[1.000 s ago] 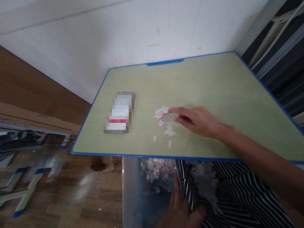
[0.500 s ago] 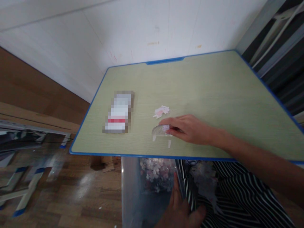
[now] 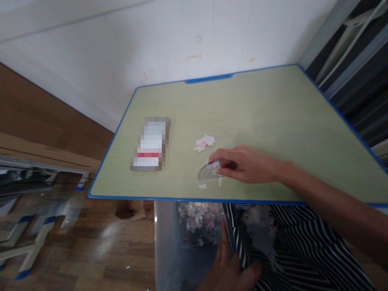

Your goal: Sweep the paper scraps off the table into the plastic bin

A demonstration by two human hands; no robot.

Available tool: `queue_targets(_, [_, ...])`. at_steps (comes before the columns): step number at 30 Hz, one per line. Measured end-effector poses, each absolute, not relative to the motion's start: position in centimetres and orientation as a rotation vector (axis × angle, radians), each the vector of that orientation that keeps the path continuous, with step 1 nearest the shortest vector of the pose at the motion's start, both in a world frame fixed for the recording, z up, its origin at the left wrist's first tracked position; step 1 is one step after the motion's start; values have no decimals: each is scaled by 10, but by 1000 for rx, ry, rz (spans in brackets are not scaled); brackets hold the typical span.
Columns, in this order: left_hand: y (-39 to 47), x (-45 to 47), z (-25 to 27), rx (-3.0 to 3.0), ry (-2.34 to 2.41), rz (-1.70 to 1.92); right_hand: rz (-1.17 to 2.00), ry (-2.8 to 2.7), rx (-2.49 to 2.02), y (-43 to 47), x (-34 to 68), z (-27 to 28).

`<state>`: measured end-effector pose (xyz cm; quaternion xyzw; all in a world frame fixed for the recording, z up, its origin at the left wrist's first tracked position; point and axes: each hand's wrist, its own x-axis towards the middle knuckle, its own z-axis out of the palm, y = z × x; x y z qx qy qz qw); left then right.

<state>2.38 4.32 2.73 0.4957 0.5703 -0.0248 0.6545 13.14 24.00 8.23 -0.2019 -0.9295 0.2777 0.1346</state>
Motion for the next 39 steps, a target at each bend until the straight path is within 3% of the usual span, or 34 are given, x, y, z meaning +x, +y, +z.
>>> queue_targets(10, [37, 21, 26, 1219, 1285, -98, 693, -2886, -659, 234, 128, 90])
queue_targets(13, [20, 12, 3, 1569, 1149, 150, 744, -2923, -665, 239, 137, 97])
queue_targets(21, [9, 13, -15, 1688, 1260, 191, 966, -2852, -678, 250, 152, 102])
queue_targets(27, [16, 13, -4, 1663, 1247, 100, 672, -2661, -602, 251, 133, 83])
queue_targets(39, [9, 6, -7, 2228, 1091, 288, 686, -2758, -372, 251, 157, 88])
